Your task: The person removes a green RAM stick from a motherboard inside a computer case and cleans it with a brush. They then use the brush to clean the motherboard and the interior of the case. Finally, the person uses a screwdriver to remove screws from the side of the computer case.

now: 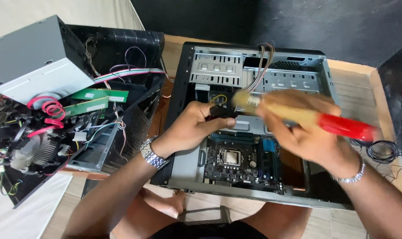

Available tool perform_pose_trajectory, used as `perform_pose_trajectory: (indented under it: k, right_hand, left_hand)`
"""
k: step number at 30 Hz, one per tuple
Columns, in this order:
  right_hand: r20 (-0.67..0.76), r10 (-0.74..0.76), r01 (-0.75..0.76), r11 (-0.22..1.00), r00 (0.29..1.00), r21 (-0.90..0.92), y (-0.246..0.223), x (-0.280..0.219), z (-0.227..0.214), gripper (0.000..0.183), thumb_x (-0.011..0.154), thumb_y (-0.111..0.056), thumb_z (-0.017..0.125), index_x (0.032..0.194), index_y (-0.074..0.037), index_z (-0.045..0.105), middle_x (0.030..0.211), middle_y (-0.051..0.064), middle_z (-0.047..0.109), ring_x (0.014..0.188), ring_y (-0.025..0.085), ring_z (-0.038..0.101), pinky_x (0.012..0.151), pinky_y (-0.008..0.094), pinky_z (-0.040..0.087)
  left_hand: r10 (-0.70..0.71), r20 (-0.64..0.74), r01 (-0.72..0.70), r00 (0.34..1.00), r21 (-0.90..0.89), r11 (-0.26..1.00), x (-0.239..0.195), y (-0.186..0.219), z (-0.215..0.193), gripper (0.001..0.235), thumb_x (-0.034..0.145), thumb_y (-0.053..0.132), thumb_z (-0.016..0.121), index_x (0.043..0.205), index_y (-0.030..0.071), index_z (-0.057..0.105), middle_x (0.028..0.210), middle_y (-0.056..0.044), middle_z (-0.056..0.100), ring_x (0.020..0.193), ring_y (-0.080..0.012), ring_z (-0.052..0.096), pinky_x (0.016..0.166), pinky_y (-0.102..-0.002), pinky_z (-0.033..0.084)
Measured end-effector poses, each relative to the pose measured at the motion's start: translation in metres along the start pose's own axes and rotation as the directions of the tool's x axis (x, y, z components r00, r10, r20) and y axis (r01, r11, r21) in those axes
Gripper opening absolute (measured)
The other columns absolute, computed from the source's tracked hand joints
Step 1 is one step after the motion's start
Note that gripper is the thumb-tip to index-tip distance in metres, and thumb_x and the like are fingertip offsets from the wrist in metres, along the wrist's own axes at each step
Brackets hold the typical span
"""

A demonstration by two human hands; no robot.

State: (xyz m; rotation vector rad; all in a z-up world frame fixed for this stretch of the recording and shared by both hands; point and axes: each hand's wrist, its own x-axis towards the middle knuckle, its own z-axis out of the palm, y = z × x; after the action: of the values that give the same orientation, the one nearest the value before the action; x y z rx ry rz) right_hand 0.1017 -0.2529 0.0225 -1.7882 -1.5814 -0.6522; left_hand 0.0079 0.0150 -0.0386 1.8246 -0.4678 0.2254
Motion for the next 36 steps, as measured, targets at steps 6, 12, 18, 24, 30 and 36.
perform_pose_trajectory:
  k: [6,12,18,24,30,36]
  right_hand:
    - [-0.040,-0.133,0.135,0.990,0.990,0.043,-0.001,-0.004,0.009,0.022,0.106,0.001,0.086,0.124,-0.009,0.078,0.116,0.012,0.087,0.098,0.027,0.091,0.073,0.031,0.075]
    - [-0.075,0.010,0.013,0.954,0.997,0.298,-0.010,-0.006,0.004,0.027,0.098,-0.012,0.086,0.123,-0.006,0.076,0.118,0.012,0.087,0.106,0.028,0.092,0.087,0.034,0.079]
    - [-0.060,0.013,0.000,0.975,0.998,0.224,-0.007,-0.010,-0.003,0.024,0.105,0.003,0.075,0.124,-0.011,0.076,0.121,0.008,0.087,0.108,0.023,0.092,0.083,0.027,0.078]
    - [0.083,-0.027,0.031,0.999,0.996,-0.045,0.002,-0.008,-0.013,0.019,0.105,-0.004,0.085,0.124,-0.003,0.083,0.128,0.018,0.086,0.116,0.031,0.085,0.096,0.040,0.069]
    - [0.295,0.027,-0.061,0.992,0.955,0.106,0.056,-0.054,0.009,0.052,0.098,0.007,0.063,0.149,0.002,0.064,0.154,0.023,0.073,0.141,0.033,0.073,0.120,0.042,0.060]
    - [0.217,0.106,-0.202,0.849,0.970,0.488,0.031,-0.032,-0.005,0.044,0.086,-0.012,0.084,0.130,-0.011,0.076,0.137,0.014,0.086,0.122,0.021,0.091,0.103,0.027,0.075]
  left_hand:
    - [0.012,0.091,-0.004,0.996,-0.085,0.996,-0.003,0.001,-0.003,0.018,0.115,0.018,0.070,0.128,0.011,0.080,0.114,-0.002,0.086,0.102,-0.0130,0.082,0.101,-0.029,0.068]
    - [0.167,0.044,-0.169,0.985,0.025,0.985,-0.003,-0.020,-0.006,0.021,0.109,0.004,0.077,0.123,0.018,0.082,0.098,0.002,0.073,0.094,-0.0141,0.061,0.079,-0.031,0.052]
    - [0.272,-0.070,-0.249,0.960,0.234,0.940,0.004,-0.015,-0.002,0.029,0.102,0.005,0.085,0.129,0.012,0.079,0.135,-0.010,0.084,0.116,-0.0216,0.075,0.099,-0.038,0.054]
    - [0.317,-0.138,-0.231,0.938,0.432,0.872,0.004,-0.036,0.004,0.034,0.102,0.011,0.087,0.134,0.005,0.077,0.126,-0.014,0.082,0.108,-0.0300,0.075,0.093,-0.045,0.060]
    - [0.331,-0.138,-0.278,0.934,0.305,0.911,0.003,-0.024,0.014,0.021,0.094,-0.001,0.091,0.104,0.010,0.077,0.102,-0.006,0.082,0.093,-0.0187,0.076,0.088,-0.034,0.063]
    - [0.323,-0.080,-0.234,0.943,0.530,0.815,-0.002,-0.002,0.011,0.053,0.087,-0.010,0.074,0.136,0.010,0.078,0.114,-0.007,0.084,0.103,-0.0274,0.081,0.095,-0.045,0.046]
